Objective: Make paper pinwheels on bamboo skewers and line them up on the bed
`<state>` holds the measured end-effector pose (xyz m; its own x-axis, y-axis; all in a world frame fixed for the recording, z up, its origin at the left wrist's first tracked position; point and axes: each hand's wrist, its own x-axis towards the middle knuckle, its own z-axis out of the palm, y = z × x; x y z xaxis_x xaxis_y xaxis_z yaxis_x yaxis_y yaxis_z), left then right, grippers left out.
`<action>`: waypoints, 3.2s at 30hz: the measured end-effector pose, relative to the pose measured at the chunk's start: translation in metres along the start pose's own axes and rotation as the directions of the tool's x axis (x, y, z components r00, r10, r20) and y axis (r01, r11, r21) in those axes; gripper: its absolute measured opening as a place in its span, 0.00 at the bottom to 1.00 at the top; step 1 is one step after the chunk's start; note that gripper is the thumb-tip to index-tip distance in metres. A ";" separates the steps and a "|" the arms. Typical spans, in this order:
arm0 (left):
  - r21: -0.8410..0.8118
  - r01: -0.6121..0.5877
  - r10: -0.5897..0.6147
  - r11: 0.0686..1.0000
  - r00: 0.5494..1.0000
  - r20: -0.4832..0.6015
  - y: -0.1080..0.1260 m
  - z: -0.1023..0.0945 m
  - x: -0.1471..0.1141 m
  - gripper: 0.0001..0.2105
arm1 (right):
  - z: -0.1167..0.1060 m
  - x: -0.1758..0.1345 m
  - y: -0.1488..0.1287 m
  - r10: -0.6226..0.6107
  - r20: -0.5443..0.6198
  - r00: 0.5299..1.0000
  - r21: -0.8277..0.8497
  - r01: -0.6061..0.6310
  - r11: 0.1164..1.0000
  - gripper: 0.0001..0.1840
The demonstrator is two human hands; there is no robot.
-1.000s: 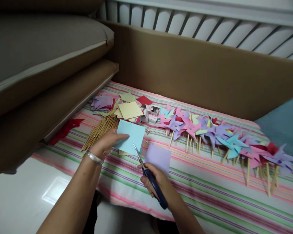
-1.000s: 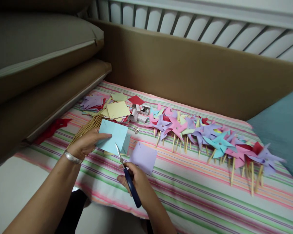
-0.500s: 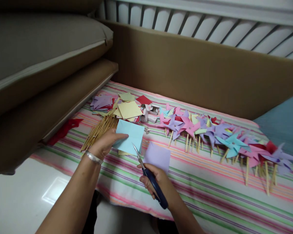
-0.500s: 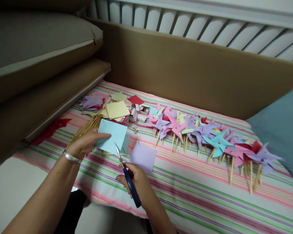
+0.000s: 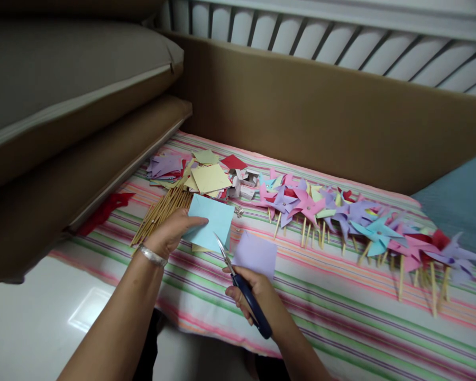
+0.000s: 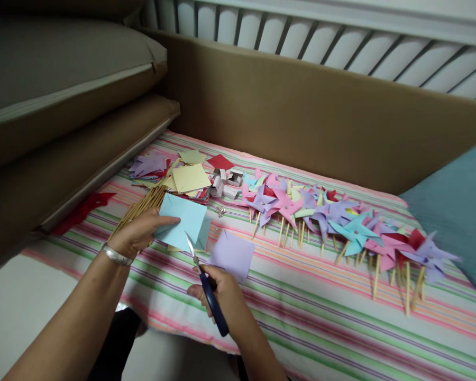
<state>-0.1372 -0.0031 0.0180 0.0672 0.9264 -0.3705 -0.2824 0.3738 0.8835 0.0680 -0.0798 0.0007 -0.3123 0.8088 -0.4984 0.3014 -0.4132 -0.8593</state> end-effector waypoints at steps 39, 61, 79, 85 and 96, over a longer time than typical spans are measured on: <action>-0.498 -0.265 0.172 0.826 0.959 -0.225 -0.017 0.046 0.010 0.20 | 0.010 0.009 0.000 -0.201 0.091 0.975 0.238 0.175 0.955 0.28; -0.515 -0.257 0.156 0.818 0.960 -0.231 -0.021 0.054 0.009 0.18 | 0.007 0.009 0.000 -0.161 0.040 0.986 0.248 0.146 0.958 0.28; -0.548 -0.296 0.146 0.782 0.943 -0.301 -0.026 0.064 0.009 0.14 | 0.007 0.008 -0.006 -0.065 -0.076 0.995 0.279 0.084 0.957 0.34; -0.563 -0.291 0.139 0.774 0.945 -0.297 -0.026 0.064 0.009 0.15 | 0.008 0.009 -0.005 -0.047 -0.094 0.994 0.276 0.071 0.958 0.33; -0.563 -0.192 0.049 0.804 0.965 -0.259 -0.016 0.056 0.008 0.11 | 0.006 0.013 -0.001 -0.047 -0.110 0.993 0.234 0.072 0.970 0.35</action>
<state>-0.0785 0.0008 0.0165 -0.1969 0.9004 -0.3879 -0.7788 0.0967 0.6198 0.0579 -0.0716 -0.0058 -0.2250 0.8685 -0.4417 0.0594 -0.4403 -0.8959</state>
